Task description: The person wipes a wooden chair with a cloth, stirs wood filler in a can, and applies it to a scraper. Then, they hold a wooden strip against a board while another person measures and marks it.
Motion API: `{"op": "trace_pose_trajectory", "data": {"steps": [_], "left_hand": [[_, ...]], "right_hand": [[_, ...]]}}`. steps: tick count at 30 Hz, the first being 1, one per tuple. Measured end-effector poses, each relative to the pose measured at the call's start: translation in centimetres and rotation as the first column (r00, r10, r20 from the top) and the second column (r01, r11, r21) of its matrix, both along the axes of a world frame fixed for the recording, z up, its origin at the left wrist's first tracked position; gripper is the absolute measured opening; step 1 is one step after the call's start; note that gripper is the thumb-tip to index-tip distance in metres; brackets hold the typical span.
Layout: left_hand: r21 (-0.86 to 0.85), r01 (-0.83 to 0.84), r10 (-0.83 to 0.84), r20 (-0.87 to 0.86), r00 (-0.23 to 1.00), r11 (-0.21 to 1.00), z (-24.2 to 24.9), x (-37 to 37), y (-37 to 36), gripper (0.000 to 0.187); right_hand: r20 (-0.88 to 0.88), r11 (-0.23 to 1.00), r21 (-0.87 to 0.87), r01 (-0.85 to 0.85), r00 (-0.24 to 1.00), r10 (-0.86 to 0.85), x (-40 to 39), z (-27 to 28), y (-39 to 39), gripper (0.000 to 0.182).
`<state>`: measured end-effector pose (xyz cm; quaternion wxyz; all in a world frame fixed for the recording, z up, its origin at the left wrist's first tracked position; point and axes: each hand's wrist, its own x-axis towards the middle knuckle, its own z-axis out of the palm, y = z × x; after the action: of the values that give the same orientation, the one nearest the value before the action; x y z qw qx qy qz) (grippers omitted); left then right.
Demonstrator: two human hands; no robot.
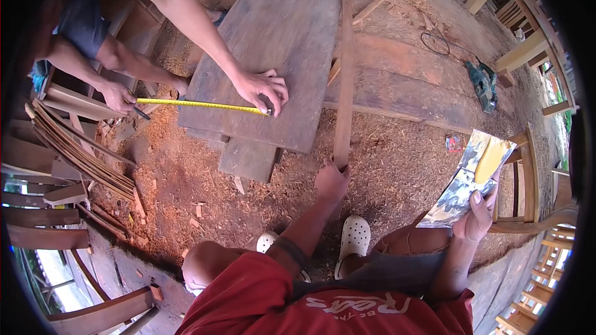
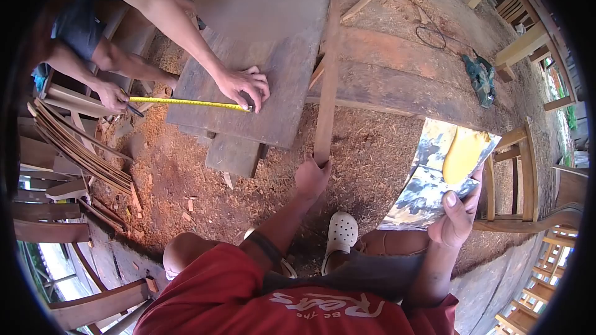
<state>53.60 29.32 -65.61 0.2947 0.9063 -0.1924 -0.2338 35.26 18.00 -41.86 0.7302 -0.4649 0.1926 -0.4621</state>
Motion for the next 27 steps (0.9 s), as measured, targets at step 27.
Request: {"op": "trace_pose_trajectory", "data": {"steps": [27], "left_hand": [[0.087, 0.024, -0.02, -0.047, 0.999, 0.996, 1.1, 0.5, 0.3, 0.057]], "right_hand": [[-0.342, 0.677, 0.736, 0.012, 0.869, 0.357, 6.5, 0.3, 2.5, 0.053]]}}
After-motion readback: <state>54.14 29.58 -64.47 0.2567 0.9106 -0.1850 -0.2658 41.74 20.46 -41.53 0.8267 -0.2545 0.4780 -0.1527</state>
